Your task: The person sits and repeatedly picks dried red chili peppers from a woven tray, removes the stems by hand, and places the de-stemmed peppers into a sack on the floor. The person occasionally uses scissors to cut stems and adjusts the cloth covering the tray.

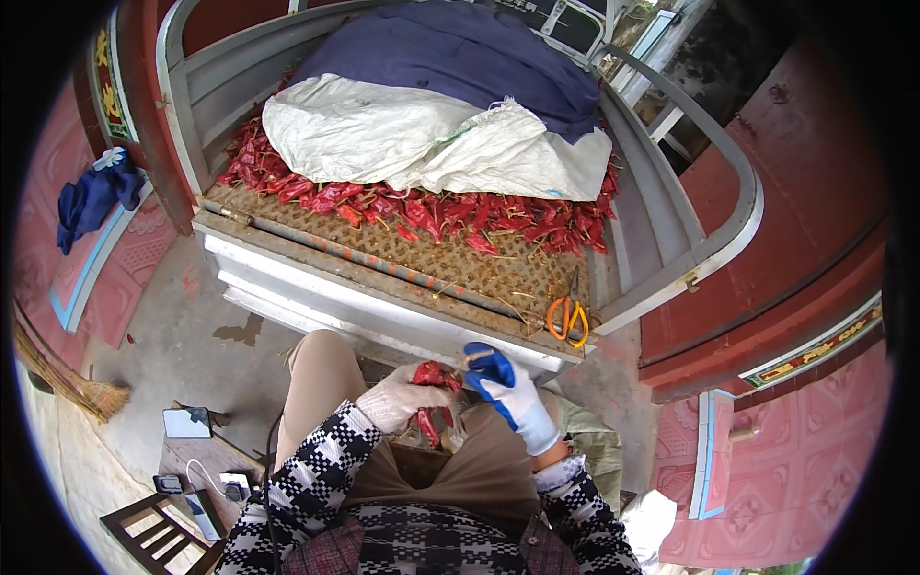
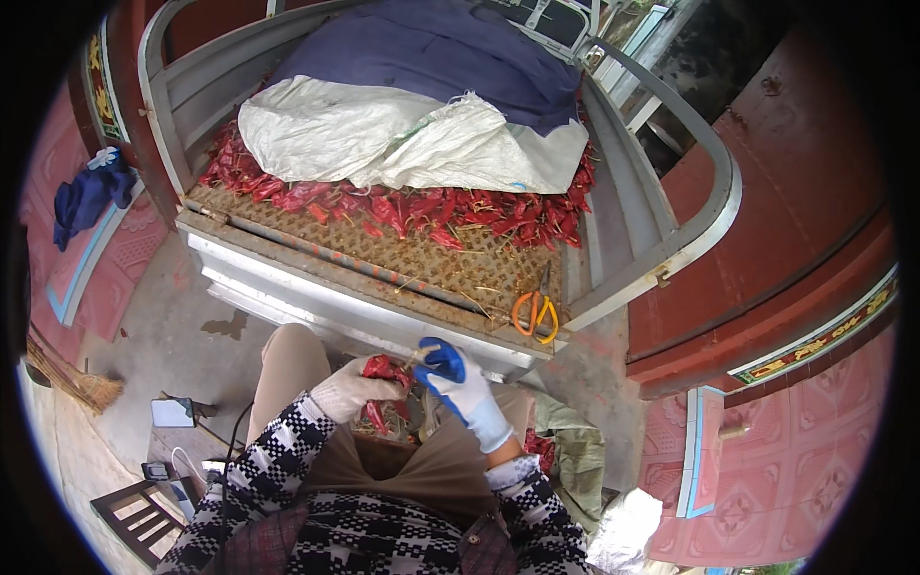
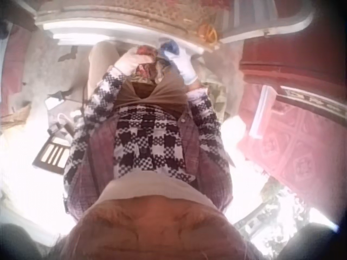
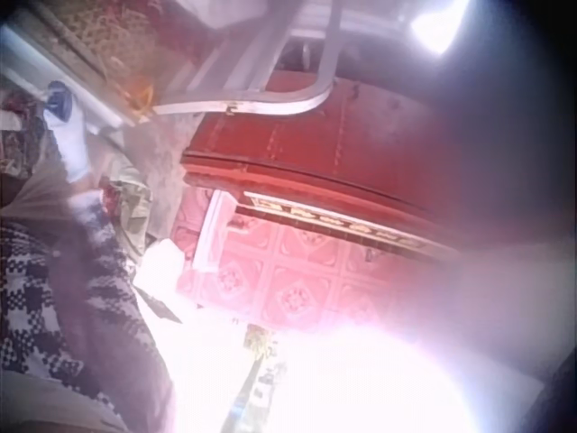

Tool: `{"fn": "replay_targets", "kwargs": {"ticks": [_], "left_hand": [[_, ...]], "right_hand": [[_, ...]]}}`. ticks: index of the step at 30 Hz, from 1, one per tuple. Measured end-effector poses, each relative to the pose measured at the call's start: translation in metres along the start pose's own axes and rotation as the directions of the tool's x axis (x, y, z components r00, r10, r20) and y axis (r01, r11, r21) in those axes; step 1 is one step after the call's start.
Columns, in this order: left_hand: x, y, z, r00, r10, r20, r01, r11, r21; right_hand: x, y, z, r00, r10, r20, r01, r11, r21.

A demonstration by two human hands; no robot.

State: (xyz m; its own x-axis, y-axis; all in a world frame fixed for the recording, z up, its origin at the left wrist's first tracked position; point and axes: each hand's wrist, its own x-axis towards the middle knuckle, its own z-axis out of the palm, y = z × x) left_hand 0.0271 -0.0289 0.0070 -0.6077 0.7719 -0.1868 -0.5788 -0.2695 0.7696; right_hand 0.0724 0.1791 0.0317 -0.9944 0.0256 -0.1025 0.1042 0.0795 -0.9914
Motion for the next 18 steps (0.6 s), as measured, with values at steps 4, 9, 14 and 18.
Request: {"fn": "replay_targets", "kwargs": {"ticks": [4, 9, 14, 18], "left_hand": [[0.0, -0.002, 0.001, 0.996, -0.057, 0.07, 0.062, 0.995, -0.072], [-0.008, 0.002, -0.002, 0.998, -0.035, 0.054, 0.04, 0.994, -0.1], [-0.009, 0.003, 0.006, 0.998, 0.027, 0.055, -0.028, 0.999, 0.017], [-0.011, 0.006, 0.011, 0.998, 0.055, 0.01, -0.055, 0.995, 0.083]], "right_hand": [[0.008, -0.009, 0.015, 0.968, -0.139, 0.208, 0.18, 0.964, -0.194], [0.006, -0.043, 0.03, 0.803, -0.498, 0.327, 0.565, 0.46, -0.685], [-0.001, -0.022, 0.038, 0.912, -0.408, 0.044, 0.348, 0.71, -0.613], [-0.001, -0.012, 0.041, 0.992, 0.039, -0.123, -0.043, 0.999, -0.028]]}}
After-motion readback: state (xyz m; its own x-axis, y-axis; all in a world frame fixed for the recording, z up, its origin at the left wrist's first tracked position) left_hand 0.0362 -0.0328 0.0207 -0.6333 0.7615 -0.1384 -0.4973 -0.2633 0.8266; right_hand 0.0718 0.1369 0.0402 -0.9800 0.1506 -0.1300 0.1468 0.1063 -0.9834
